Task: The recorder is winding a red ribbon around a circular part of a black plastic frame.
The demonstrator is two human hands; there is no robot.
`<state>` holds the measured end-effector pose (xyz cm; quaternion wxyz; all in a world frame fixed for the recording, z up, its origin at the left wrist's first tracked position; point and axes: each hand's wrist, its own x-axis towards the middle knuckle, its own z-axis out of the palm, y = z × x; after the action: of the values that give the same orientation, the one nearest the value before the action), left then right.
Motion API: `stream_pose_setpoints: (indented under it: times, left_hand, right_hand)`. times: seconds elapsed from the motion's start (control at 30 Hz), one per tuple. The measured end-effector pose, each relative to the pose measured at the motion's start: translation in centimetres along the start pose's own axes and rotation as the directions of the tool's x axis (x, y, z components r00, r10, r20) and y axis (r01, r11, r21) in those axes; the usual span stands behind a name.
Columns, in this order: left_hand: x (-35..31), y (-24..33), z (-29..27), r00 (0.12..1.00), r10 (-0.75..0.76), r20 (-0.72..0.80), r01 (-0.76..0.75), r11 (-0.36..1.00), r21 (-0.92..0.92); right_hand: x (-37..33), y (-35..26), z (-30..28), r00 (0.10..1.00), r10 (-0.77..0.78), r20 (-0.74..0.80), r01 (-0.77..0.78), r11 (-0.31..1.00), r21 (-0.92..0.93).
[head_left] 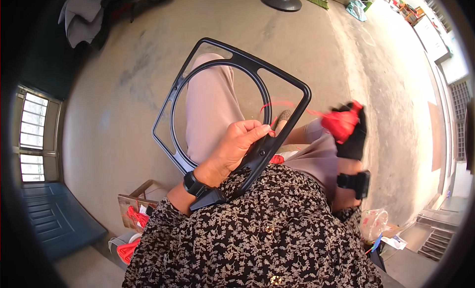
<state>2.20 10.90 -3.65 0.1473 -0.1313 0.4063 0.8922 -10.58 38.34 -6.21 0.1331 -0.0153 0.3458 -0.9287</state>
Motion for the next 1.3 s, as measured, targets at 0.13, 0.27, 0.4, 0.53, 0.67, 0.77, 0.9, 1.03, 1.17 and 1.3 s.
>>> stream_pose_setpoints:
  times: [0.13,0.27,0.4,0.53,0.67,0.77,0.9,1.03,1.17,1.3]
  left_hand:
    - [0.1,0.1,-0.4,1.0,-0.004,0.005,0.004,1.0,0.013]
    - [0.3,0.1,0.1,0.999,0.019,-0.049,-0.018,1.0,0.008]
    - [0.1,0.3,0.6,0.999,0.01,-0.047,-0.012,0.999,-0.049]
    - [0.2,-0.1,0.4,0.996,0.062,-0.064,-0.057,0.996,0.074]
    - [0.2,-0.2,0.5,0.992,0.109,-0.069,-0.099,0.986,0.137]
    - [0.0,-0.7,0.4,0.984,0.161,-0.082,-0.146,0.975,0.17]
    - [0.1,-0.5,0.3,0.99,0.116,-0.084,-0.109,0.991,0.084]
    - [0.2,-0.2,-0.1,0.987,0.087,-0.132,-0.084,0.996,0.029]
    - [0.2,-0.4,-0.4,0.99,0.103,-0.101,-0.096,0.993,0.068]
    - [0.2,-0.7,-0.5,0.992,0.093,-0.087,-0.088,0.994,0.064]
  right_hand:
    - [-4.1,-6.7,-5.2,0.972,0.031,0.232,-0.138,0.878,0.459]
    - [-8.1,-9.5,-8.3,0.997,-0.064,0.036,0.049,0.946,0.322]
    - [-10.1,-9.7,-10.1,0.982,-0.124,-0.14,0.138,0.985,0.099]
    - [-9.7,-5.6,-4.0,0.782,-0.4,-0.479,0.169,0.875,-0.454]
    - [-6.3,-3.5,1.3,0.972,0.081,-0.22,-0.215,0.686,-0.695]
    - [-3.5,0.5,6.9,0.955,0.295,-0.033,-0.234,0.678,-0.697]
    - [-1.3,6.7,7.2,0.865,0.468,0.18,-0.297,0.767,-0.569]
    - [-1.4,8.4,4.6,0.813,0.539,0.219,-0.329,0.737,-0.591]
    - [-1.3,7.8,5.5,0.838,0.53,0.132,-0.385,0.744,-0.546]
    - [-0.4,7.4,8.5,0.869,0.484,0.106,-0.4,0.812,-0.424]
